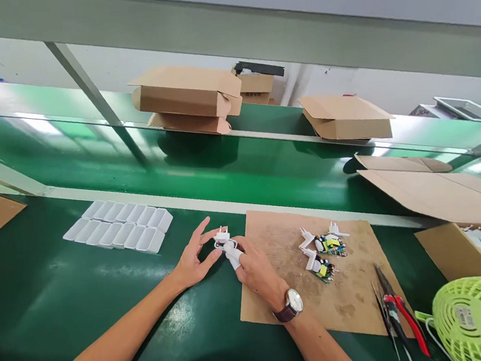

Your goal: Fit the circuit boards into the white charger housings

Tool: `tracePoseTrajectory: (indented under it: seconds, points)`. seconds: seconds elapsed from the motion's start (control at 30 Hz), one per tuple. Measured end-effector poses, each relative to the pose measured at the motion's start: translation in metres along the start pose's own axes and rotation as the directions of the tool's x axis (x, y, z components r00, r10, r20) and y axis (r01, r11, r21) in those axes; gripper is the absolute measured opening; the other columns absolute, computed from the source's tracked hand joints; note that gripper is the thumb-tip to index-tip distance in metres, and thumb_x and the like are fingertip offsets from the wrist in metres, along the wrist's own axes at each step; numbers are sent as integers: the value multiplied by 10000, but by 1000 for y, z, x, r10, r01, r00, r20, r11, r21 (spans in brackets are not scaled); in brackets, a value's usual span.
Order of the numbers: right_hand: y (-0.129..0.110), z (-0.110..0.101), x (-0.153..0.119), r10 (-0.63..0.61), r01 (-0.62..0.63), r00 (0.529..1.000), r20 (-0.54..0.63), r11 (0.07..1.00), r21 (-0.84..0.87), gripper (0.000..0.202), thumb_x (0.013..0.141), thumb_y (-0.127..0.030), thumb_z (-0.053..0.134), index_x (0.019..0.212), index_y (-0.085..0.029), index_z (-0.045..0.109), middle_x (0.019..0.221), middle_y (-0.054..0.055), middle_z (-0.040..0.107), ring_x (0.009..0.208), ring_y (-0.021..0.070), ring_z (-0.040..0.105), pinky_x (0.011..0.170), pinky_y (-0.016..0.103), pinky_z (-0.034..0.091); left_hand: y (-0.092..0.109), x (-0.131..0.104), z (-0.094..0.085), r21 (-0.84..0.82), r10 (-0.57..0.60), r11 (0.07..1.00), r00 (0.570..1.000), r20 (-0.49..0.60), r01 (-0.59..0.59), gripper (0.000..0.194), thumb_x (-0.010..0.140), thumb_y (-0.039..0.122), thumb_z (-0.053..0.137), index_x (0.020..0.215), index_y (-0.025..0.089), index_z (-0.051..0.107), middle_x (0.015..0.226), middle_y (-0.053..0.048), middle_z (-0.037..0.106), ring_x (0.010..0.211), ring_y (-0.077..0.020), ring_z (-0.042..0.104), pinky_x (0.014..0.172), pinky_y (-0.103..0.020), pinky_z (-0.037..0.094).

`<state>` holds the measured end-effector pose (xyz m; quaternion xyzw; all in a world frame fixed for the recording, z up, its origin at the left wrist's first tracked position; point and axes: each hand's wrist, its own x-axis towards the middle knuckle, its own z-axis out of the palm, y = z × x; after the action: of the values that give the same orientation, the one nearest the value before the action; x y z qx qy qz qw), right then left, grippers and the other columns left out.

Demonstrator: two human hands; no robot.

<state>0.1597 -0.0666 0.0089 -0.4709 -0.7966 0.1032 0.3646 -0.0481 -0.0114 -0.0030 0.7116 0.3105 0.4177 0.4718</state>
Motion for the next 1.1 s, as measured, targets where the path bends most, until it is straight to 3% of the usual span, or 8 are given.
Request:
tracePoseTrajectory:
  seconds: [0.17, 0.27, 0.43, 0.6, 0.7, 0.93, 1.1]
  points:
    - [2, 2, -5, -1, 2, 1000, -28, 1000, 25, 471, 937, -48, 509, 1354, -250, 591, 1283, 155, 657, 1096, 267, 702, 848, 409, 656, 0, 0, 1, 37, 93, 995, 996, -6, -92, 934, 919, 333, 757, 1643, 303, 167, 1415, -129, 669, 1324, -277, 642, 1169, -515, 469]
    - [1, 0, -8, 31, -32, 999, 21, 999, 5, 486, 922, -41, 509, 1353, -254, 584, 1282, 145, 659, 1063, 261, 703, 830, 402, 655, 1, 0, -1, 56, 108, 993, 994, -5, -108, 1008, 868, 347, 808, 1643, 290, 165, 1413, -148, 657, 1277, -284, 660, 1110, -502, 516]
    - [-3, 1, -6, 116, -114, 989, 93, 993, -23, 451, 973, -96, 498, 1397, -246, 539, 1234, 130, 675, 997, 253, 709, 767, 381, 654, 1, 2, 1, 121, 148, 982, 988, -45, -142, 780, 929, 258, 709, 1591, 262, 298, 1202, -100, 717, 1067, -216, 708, 976, -419, 583]
    - [-4, 2, -3, 70, -71, 996, 49, 997, 27, 418, 1019, -140, 471, 1422, -245, 509, 1211, 130, 665, 1062, 266, 687, 845, 412, 642, 1, 3, 2, 133, 143, 982, 989, -33, -137, 688, 937, 238, 686, 1543, 259, 362, 1170, -86, 705, 1077, -215, 697, 992, -422, 582]
    - [-3, 2, -3, 103, -106, 992, 73, 994, 30, 424, 1011, -142, 483, 1420, -250, 517, 1202, 127, 663, 1033, 264, 683, 820, 403, 639, 1, 3, 1, 151, 125, 981, 992, -28, -119, 668, 939, 254, 680, 1531, 257, 370, 1165, -91, 707, 1074, -219, 702, 994, -430, 591]
    - [-6, 7, -5, 147, -136, 980, 136, 987, -87, 304, 998, -223, 556, 1295, -211, 616, 1190, 130, 654, 1023, 249, 659, 856, 374, 617, 3, 0, -2, 229, 20, 973, 998, -57, -7, 576, 937, 313, 683, 1461, 249, 454, 1164, -80, 735, 1052, -217, 739, 967, -396, 619]
    - [-5, 8, 1, 166, -94, 949, 269, 961, -260, 320, 933, -277, 671, 1236, -178, 642, 1262, 123, 652, 1089, 247, 646, 864, 328, 615, -20, 2, -16, 277, 9, 961, 999, -52, 6, 590, 900, 440, 710, 1426, 259, 514, 1154, -69, 764, 1050, -272, 759, 908, -427, 660]
